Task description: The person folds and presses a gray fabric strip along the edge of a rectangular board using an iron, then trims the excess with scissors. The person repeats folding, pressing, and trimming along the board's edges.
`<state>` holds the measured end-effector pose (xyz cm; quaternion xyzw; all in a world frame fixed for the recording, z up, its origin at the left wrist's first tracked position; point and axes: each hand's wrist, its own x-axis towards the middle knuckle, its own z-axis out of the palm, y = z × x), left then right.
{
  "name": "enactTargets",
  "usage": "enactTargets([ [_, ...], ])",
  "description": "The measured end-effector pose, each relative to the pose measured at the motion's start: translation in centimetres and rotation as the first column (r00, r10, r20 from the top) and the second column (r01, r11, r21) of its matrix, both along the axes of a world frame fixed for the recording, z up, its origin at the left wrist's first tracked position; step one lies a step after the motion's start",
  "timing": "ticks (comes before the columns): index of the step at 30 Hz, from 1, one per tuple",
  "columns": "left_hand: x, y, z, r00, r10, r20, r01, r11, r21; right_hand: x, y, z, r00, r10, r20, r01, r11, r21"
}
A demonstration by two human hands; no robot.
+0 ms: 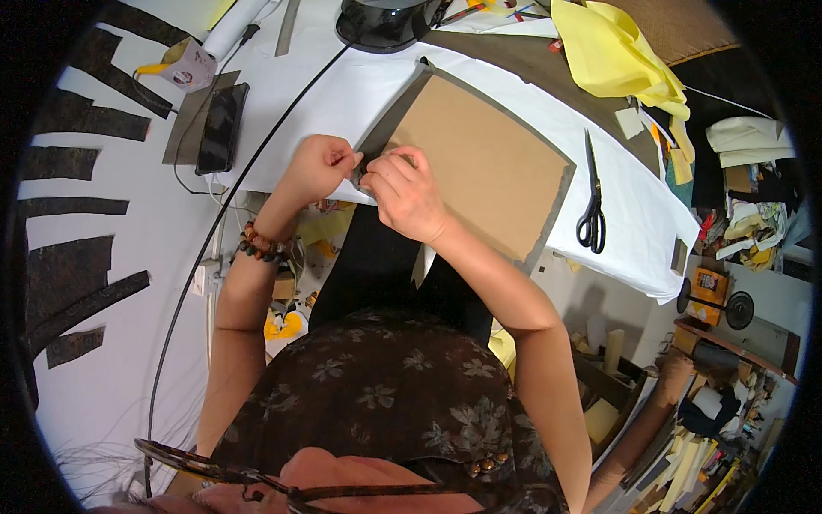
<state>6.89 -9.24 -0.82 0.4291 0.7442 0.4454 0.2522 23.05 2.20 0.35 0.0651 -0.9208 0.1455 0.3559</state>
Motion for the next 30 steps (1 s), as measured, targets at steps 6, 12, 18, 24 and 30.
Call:
enactTargets([
  [6,-0.4,0.0,-0.2,0.991,0.005,-0.131,-0.01,0.999,-0.037,0.2,0.1,-0.4,0.998,0.009,0.067,-0.017,0.994,0.108],
  [12,-0.8,-0.9,-0.5,0.999,-0.031,0.016,0.031,0.999,-0.02,-0.5,0.5,0.0,0.997,-0.038,-0.065,0.014,0.942,-0.336],
  [18,-1.8,-1.0,-0.4,0.898,-0.108,0.426,0.145,0.988,-0.055,-0.9,0.8,1.4,0.945,0.162,0.286,-0.019,0.896,-0.444],
  [24,-1.8,-0.7,-0.2,0.871,-0.115,0.478,0.154,0.987,-0.042,-1.6,1.5,-0.2,0.962,0.222,0.158,-0.168,0.939,-0.298],
  [30,-1.0,0.0,-1.7,0.997,-0.012,0.08,0.018,0.998,-0.065,-0.6,0.8,-0.1,0.981,0.154,0.122,-0.156,0.988,0.015],
])
